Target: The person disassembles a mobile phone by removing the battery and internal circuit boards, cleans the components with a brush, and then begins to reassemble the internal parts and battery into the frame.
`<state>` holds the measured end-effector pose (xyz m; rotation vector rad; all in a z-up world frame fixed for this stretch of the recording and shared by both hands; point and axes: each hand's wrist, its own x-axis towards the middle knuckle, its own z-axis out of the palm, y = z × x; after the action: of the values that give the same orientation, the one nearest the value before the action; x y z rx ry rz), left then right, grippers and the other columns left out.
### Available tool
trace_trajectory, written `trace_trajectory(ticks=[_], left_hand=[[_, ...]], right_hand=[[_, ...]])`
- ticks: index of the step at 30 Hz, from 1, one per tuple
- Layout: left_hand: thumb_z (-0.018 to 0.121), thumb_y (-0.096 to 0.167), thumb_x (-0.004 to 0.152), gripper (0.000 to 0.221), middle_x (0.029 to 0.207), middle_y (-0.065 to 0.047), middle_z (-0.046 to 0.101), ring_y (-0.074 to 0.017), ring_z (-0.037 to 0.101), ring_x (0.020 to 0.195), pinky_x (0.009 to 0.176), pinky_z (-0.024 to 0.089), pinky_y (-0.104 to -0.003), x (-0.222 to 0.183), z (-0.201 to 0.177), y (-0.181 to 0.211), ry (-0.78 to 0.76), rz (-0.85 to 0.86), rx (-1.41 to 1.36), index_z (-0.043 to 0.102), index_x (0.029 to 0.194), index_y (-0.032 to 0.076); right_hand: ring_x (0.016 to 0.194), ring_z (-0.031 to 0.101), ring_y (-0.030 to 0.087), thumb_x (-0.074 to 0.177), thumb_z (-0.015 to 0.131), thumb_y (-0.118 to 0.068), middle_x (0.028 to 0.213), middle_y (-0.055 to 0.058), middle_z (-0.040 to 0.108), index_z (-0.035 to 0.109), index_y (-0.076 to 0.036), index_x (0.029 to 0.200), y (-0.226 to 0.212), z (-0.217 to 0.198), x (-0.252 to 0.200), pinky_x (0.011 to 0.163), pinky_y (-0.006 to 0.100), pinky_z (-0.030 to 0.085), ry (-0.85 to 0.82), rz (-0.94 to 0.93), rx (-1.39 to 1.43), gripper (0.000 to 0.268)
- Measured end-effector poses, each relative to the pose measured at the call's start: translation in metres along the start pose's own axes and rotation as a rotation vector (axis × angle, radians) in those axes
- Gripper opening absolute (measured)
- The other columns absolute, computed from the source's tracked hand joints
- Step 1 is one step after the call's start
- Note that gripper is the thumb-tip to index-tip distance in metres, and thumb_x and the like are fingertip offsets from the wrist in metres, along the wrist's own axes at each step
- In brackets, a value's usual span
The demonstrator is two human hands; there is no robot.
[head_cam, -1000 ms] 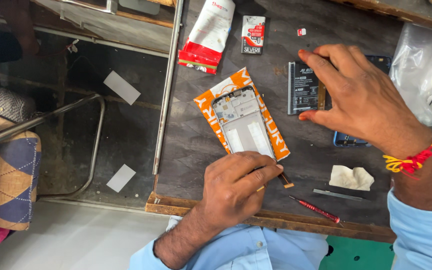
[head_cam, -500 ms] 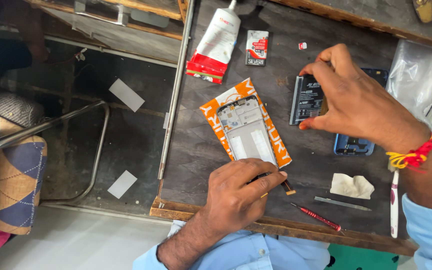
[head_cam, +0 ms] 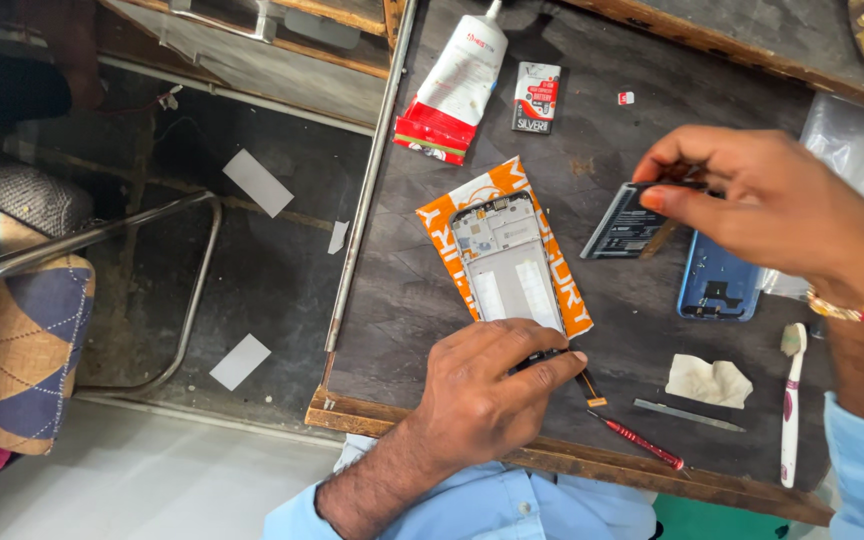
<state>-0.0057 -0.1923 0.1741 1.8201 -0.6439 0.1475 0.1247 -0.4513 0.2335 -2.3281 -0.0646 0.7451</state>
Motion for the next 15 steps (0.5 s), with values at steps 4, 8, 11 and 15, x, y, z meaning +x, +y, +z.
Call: trace_trajectory(ticks=[4,8,11,15], left_hand=[[0.076,0.003,0.081,0.031,0.11,-0.004,0.07,-0.0205,0.07,0.104,0.086,0.059,-0.036,-0.002,0.001,0.0,0.0,0.022,0.042,0.075,0.112,0.01],[0.076,0.004,0.082,0.032,0.11,-0.004,0.07,-0.0204,0.069,0.104,0.086,0.058,-0.036,-0.001,0.002,0.001,-0.011,0.031,0.069,0.075,0.114,0.011],[0.073,0.005,0.076,0.039,0.11,-0.006,0.071,-0.0227,0.07,0.103,0.084,0.058,-0.037,-0.004,0.0,-0.001,-0.047,0.043,0.071,0.074,0.115,0.009],[0.074,0.005,0.083,0.033,0.111,-0.006,0.069,-0.0235,0.071,0.105,0.087,0.059,-0.038,-0.006,0.002,-0.003,-0.025,0.07,0.056,0.072,0.116,0.008]], right_hand=[[0.081,0.069,0.009,0.086,0.07,-0.009,0.089,0.004,0.076,0.071,-0.003,0.107,-0.036,0.004,-0.01,0.07,0.026,0.054,-0.03,-0.091,-0.049,0.021],[0.076,0.075,0.014,0.085,0.069,-0.01,0.086,0.007,0.077,0.07,-0.002,0.102,-0.063,0.034,-0.002,0.062,0.03,0.056,-0.135,-0.247,-0.075,0.019],[0.082,0.077,0.016,0.088,0.065,-0.007,0.09,0.009,0.077,0.067,0.0,0.101,-0.07,0.052,0.006,0.067,0.031,0.058,-0.199,-0.317,-0.023,0.015],[0.084,0.075,0.018,0.087,0.063,-0.006,0.09,0.009,0.076,0.067,0.0,0.101,-0.07,0.061,0.012,0.069,0.032,0.059,-0.242,-0.296,0.004,0.016]])
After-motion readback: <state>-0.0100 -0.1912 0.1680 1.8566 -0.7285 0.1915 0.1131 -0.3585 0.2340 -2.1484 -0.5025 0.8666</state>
